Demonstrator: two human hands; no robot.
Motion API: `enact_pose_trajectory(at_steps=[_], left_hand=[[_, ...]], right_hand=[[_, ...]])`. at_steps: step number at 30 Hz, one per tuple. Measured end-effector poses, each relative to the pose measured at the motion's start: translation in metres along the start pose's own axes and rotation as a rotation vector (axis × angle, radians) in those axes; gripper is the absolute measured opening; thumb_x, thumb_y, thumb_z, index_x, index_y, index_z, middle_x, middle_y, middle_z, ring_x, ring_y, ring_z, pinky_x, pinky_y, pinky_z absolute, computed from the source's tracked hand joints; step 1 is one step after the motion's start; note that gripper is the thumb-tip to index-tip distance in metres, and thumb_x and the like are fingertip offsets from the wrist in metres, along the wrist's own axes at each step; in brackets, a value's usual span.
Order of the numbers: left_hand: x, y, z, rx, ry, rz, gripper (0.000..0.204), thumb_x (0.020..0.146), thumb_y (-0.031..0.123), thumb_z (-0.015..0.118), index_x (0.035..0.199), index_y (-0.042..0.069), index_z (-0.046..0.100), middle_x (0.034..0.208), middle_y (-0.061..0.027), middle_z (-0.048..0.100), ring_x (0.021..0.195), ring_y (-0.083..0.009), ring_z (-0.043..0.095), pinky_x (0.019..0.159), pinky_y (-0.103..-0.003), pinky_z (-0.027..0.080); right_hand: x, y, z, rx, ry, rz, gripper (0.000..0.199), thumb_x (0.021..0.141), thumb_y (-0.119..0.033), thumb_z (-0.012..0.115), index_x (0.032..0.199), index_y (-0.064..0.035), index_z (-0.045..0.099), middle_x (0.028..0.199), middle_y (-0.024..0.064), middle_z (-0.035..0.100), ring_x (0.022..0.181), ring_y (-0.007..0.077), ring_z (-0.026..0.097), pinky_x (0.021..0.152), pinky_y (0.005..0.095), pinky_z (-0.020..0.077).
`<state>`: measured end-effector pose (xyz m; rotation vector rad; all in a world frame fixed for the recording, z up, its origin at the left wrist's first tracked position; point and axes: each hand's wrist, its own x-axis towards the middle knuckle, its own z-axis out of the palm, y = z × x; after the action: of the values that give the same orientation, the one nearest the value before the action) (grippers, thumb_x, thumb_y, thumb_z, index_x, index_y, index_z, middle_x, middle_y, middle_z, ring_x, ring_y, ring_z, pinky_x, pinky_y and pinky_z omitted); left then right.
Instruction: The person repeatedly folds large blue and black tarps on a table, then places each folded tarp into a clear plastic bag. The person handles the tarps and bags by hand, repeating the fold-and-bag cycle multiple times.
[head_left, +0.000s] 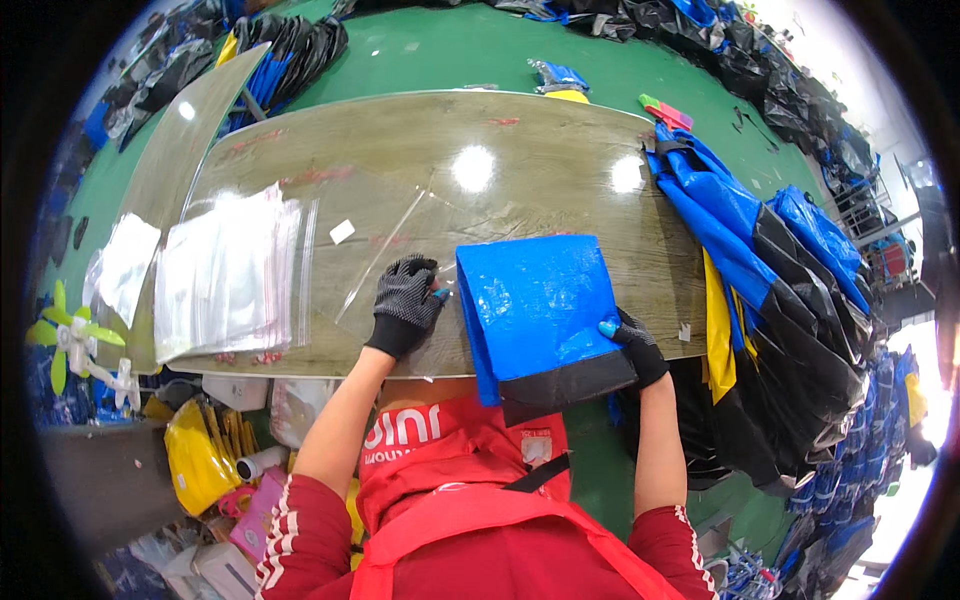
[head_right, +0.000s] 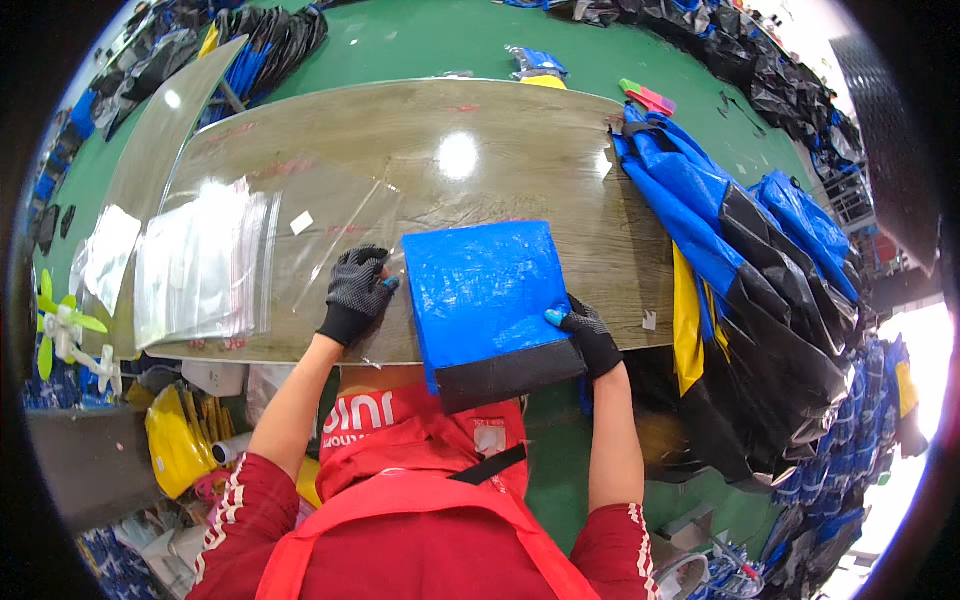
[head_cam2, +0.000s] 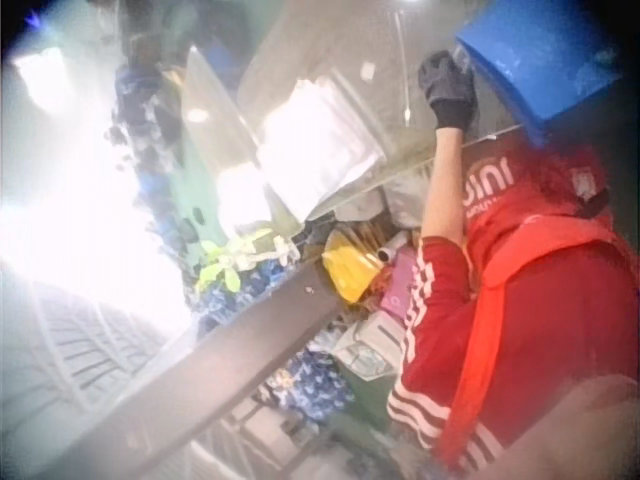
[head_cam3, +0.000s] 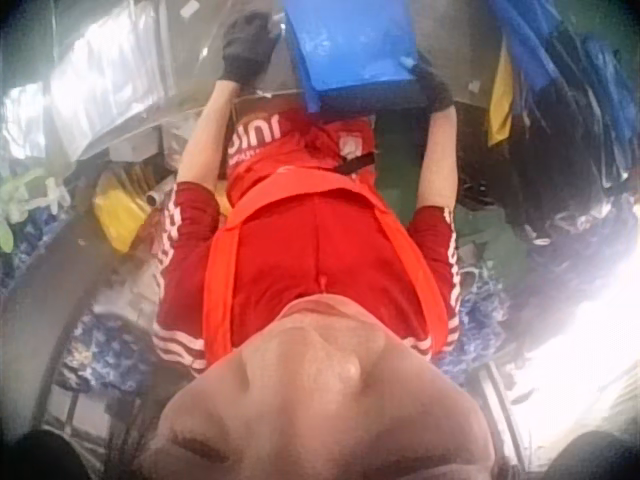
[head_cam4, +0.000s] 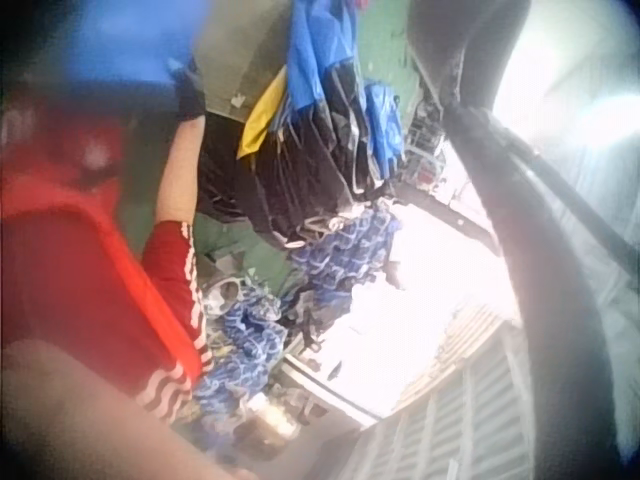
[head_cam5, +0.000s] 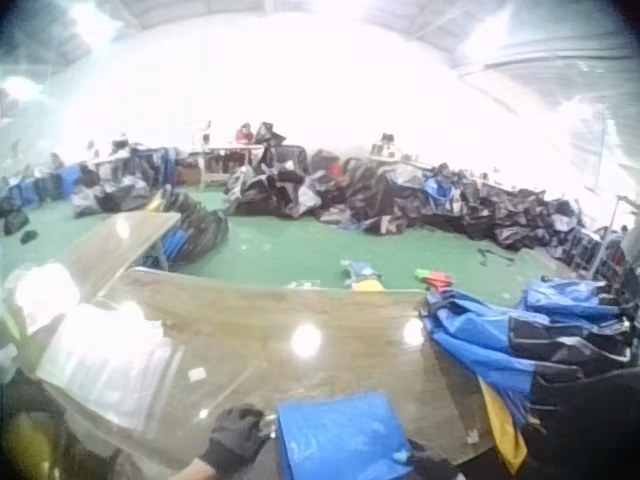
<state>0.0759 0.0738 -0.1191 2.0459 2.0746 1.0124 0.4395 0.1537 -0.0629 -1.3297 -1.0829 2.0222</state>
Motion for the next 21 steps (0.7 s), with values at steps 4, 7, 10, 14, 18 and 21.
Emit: enact_pose_trajectory(at_steps=[4,7,10,14,18,21], left_hand=[[-0.008,-0.004,-0.002,-0.066,-0.018,-0.034,0.018,0.074,0.02,0.072,0.083,0.008,0.062,0.11,-0.0113,0.063,0.107,-0.0322,0.054,0.094,-0.042,0.041],[-0.005,-0.004,0.002,-0.083,-0.007,-0.066,0.017,0.073,0.018,0.071,0.085,0.008,0.064,0.109,-0.0096,0.063,0.105,-0.0314,0.055,0.093,-0.042,0.041],[-0.003,-0.007,0.003,-0.12,0.013,-0.11,0.014,0.072,0.016,0.071,0.083,0.008,0.066,0.107,-0.0088,0.065,0.104,-0.0309,0.056,0.092,-0.042,0.043],[-0.003,-0.017,-0.001,-0.244,0.015,-0.046,0.013,0.072,0.015,0.073,0.079,0.006,0.068,0.105,-0.0105,0.068,0.108,-0.0315,0.059,0.093,-0.042,0.045],[-0.002,-0.023,-0.005,-0.335,-0.053,-0.079,0.012,0.073,0.013,0.073,0.078,0.004,0.068,0.103,-0.0106,0.07,0.111,-0.0296,0.06,0.093,-0.039,0.046],[-0.003,-0.025,-0.005,-0.429,-0.037,-0.099,0.011,0.075,0.012,0.072,0.079,0.003,0.068,0.103,-0.0109,0.07,0.112,-0.0289,0.06,0.094,-0.038,0.045]], right_hand=[[-0.003,-0.002,-0.013,-0.029,-0.043,-0.007,0.064,0.079,-0.017,0.068,0.137,0.0,0.047,0.123,0.0137,0.06,0.103,0.0241,0.061,0.09,0.0347,0.0489],[-0.007,-0.008,-0.012,-0.024,-0.04,0.016,0.065,0.079,-0.018,0.068,0.137,0.0009,0.046,0.124,0.0146,0.059,0.103,0.0247,0.062,0.09,0.0348,0.0492],[-0.011,-0.014,-0.009,-0.05,-0.035,0.018,0.065,0.079,-0.018,0.068,0.137,0.002,0.046,0.124,0.0155,0.059,0.102,0.0251,0.062,0.09,0.035,0.0492],[-0.01,-0.018,-0.012,-0.033,-0.052,0.029,0.066,0.079,-0.017,0.069,0.138,0.0023,0.045,0.124,0.0159,0.059,0.103,0.0251,0.062,0.091,0.0352,0.049],[-0.004,-0.016,-0.019,-0.019,-0.071,0.02,0.068,0.079,-0.017,0.07,0.139,0.0017,0.044,0.126,0.0161,0.059,0.105,0.0258,0.061,0.093,0.0358,0.0482],[-0.001,-0.013,-0.021,-0.011,-0.034,0.049,0.069,0.079,-0.017,0.07,0.14,0.0008,0.044,0.127,0.016,0.058,0.107,0.0266,0.061,0.095,0.0366,0.0476]])
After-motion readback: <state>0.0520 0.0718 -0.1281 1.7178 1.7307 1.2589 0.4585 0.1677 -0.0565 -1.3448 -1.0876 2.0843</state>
